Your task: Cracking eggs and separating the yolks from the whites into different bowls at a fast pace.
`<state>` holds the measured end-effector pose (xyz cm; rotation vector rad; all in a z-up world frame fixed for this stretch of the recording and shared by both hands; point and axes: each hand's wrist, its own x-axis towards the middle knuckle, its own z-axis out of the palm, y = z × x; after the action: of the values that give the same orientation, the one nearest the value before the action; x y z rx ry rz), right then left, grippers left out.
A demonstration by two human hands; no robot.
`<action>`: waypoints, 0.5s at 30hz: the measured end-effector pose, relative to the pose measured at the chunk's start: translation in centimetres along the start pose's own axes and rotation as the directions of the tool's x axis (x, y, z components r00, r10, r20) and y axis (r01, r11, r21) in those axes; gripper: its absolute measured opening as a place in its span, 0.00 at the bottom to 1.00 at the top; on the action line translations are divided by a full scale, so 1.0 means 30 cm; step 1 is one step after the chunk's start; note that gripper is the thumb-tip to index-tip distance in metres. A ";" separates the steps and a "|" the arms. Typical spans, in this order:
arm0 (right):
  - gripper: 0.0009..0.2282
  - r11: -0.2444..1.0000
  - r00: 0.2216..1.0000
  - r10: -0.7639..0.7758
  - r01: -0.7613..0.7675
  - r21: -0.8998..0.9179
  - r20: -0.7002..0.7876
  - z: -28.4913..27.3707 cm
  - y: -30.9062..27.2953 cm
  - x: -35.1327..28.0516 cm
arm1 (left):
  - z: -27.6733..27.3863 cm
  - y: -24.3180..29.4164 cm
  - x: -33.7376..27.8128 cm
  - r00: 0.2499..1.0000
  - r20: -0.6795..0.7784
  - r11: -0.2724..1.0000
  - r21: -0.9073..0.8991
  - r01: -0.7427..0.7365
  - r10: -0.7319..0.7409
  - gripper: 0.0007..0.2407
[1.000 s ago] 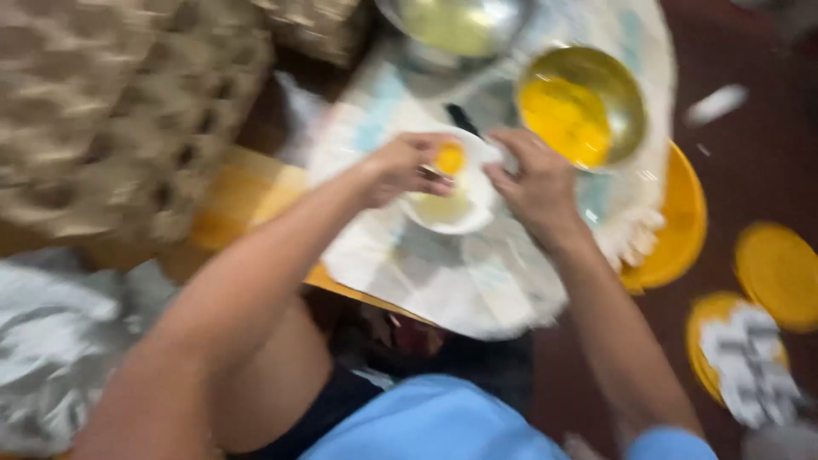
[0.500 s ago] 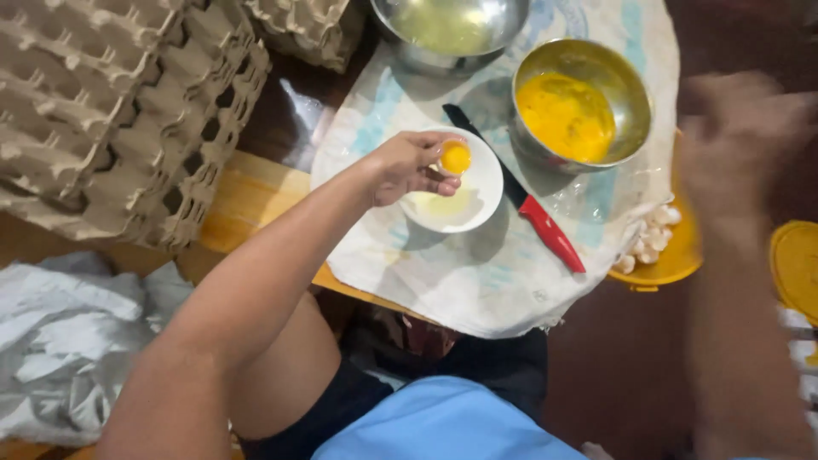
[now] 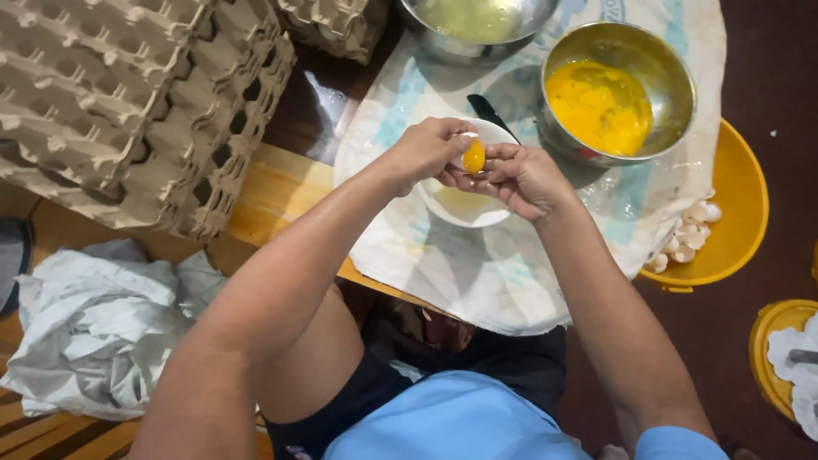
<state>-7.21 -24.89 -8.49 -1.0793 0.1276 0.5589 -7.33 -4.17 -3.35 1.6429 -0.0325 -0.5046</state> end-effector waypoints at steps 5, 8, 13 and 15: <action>0.23 0.998 0.998 0.066 -0.066 0.010 0.018 0.027 -0.017 0.003 | 0.010 0.043 -0.031 0.998 -0.051 0.982 0.188 -0.033 0.044 0.18; 0.23 0.996 0.996 0.088 -0.089 0.031 0.025 0.057 -0.030 -0.006 | 0.018 0.039 -0.008 0.990 -0.103 0.933 0.355 -0.053 0.096 0.17; 0.22 0.990 0.995 0.068 -0.076 0.121 0.073 0.061 -0.037 0.002 | -0.001 0.070 -0.030 0.956 -0.088 0.810 0.556 -0.186 0.279 0.17; 0.22 0.982 0.994 0.060 -0.075 0.174 0.089 0.073 -0.048 0.002 | -0.005 0.103 -0.063 0.930 -0.111 0.771 0.599 -0.218 0.350 0.17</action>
<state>-6.84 -23.48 -6.31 -0.8796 0.1385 0.6407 -8.16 -3.88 0.16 2.2398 -0.2991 -0.0643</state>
